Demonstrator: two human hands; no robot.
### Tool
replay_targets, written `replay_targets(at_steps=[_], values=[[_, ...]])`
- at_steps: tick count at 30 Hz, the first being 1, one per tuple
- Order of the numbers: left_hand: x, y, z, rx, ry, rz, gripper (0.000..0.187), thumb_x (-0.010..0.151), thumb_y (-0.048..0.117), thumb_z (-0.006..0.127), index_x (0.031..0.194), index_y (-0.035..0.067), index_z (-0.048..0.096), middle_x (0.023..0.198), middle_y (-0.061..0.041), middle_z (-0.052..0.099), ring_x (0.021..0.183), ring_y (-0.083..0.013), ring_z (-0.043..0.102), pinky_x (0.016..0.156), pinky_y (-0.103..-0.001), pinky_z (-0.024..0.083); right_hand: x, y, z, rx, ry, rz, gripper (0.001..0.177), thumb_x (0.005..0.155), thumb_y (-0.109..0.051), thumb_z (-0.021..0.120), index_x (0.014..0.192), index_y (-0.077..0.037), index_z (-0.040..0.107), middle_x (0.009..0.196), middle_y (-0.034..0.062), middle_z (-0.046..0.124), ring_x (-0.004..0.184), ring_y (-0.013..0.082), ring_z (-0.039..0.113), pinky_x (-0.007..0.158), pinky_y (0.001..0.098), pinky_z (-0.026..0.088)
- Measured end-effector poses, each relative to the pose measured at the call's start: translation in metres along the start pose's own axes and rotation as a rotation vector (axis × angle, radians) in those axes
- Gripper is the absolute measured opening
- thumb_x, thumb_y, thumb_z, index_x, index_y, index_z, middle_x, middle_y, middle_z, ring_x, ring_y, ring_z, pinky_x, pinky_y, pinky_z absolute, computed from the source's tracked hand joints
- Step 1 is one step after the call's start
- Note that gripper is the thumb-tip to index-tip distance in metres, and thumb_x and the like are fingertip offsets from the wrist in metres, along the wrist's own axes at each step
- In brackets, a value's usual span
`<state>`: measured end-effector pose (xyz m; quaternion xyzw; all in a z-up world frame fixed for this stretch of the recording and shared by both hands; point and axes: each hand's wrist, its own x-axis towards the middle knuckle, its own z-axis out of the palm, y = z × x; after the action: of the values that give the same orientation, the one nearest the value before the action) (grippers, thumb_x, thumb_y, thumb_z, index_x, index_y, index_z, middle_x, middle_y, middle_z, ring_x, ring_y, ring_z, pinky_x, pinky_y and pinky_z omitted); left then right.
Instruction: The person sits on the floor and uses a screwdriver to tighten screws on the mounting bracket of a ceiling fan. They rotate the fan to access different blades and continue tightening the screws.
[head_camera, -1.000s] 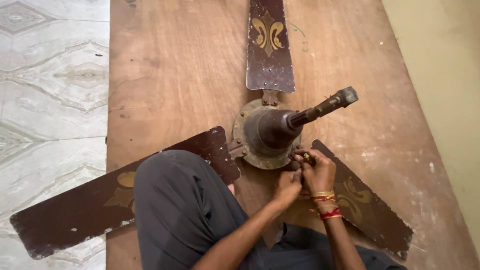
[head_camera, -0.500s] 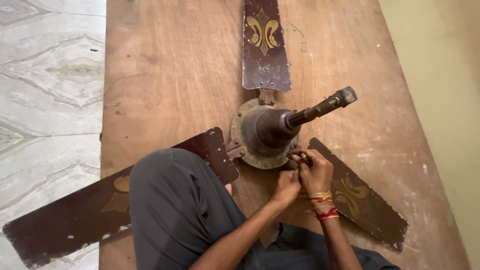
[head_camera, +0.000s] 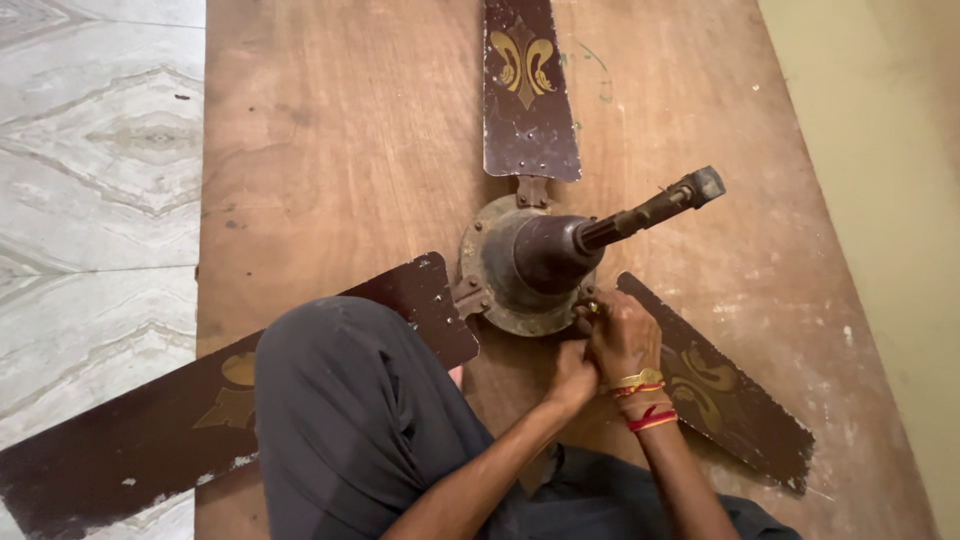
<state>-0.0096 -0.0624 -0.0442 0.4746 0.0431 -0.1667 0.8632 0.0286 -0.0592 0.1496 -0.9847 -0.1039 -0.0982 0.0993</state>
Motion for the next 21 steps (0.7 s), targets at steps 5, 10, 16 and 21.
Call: replay_targets(at_steps=[5, 10, 16, 21], values=[[0.001, -0.004, -0.004, 0.177, 0.067, 0.023, 0.02, 0.088, 0.004, 0.056, 0.099, -0.005, 0.07, 0.086, -0.011, 0.072, 0.079, -0.0173, 0.066, 0.07, -0.038, 0.053, -0.006, 0.001, 0.004, 0.073, 0.057, 0.013, 0.025, 0.083, 0.0, 0.062, 0.106, -0.004, 0.07, 0.097, 0.0168, 0.071, 0.089, 0.0377, 0.069, 0.076, 0.0463, 0.057], [0.004, -0.017, -0.003, 0.172, 0.104, 0.006, 0.022, 0.09, 0.008, 0.059, 0.103, -0.007, 0.069, 0.096, -0.016, 0.075, 0.089, -0.0215, 0.07, 0.077, -0.039, 0.054, -0.001, 0.0, 0.006, -0.078, 0.009, 0.029, 0.017, 0.083, -0.007, 0.066, 0.1, -0.004, 0.069, 0.09, 0.0174, 0.069, 0.085, 0.0389, 0.068, 0.071, 0.0479, 0.055], [-0.001, -0.003, -0.005, 0.068, 0.067, -0.184, 0.033, 0.087, 0.016, 0.068, 0.11, -0.008, 0.063, 0.102, -0.02, 0.073, 0.092, -0.027, 0.071, 0.078, -0.044, 0.057, 0.004, 0.001, 0.003, -0.165, -0.066, -0.034, 0.01, 0.088, -0.014, 0.066, 0.091, -0.006, 0.066, 0.086, 0.0147, 0.069, 0.084, 0.0373, 0.068, 0.066, 0.0476, 0.054], [0.005, -0.009, -0.005, 0.344, 0.117, 0.06, 0.031, 0.087, 0.009, 0.061, 0.111, -0.009, 0.066, 0.102, -0.023, 0.072, 0.096, -0.031, 0.07, 0.079, -0.043, 0.054, 0.003, -0.001, -0.005, -0.126, -0.105, 0.04, 0.031, 0.088, -0.034, 0.075, 0.093, -0.005, 0.067, 0.087, 0.0166, 0.069, 0.077, 0.0373, 0.069, 0.062, 0.0461, 0.055]])
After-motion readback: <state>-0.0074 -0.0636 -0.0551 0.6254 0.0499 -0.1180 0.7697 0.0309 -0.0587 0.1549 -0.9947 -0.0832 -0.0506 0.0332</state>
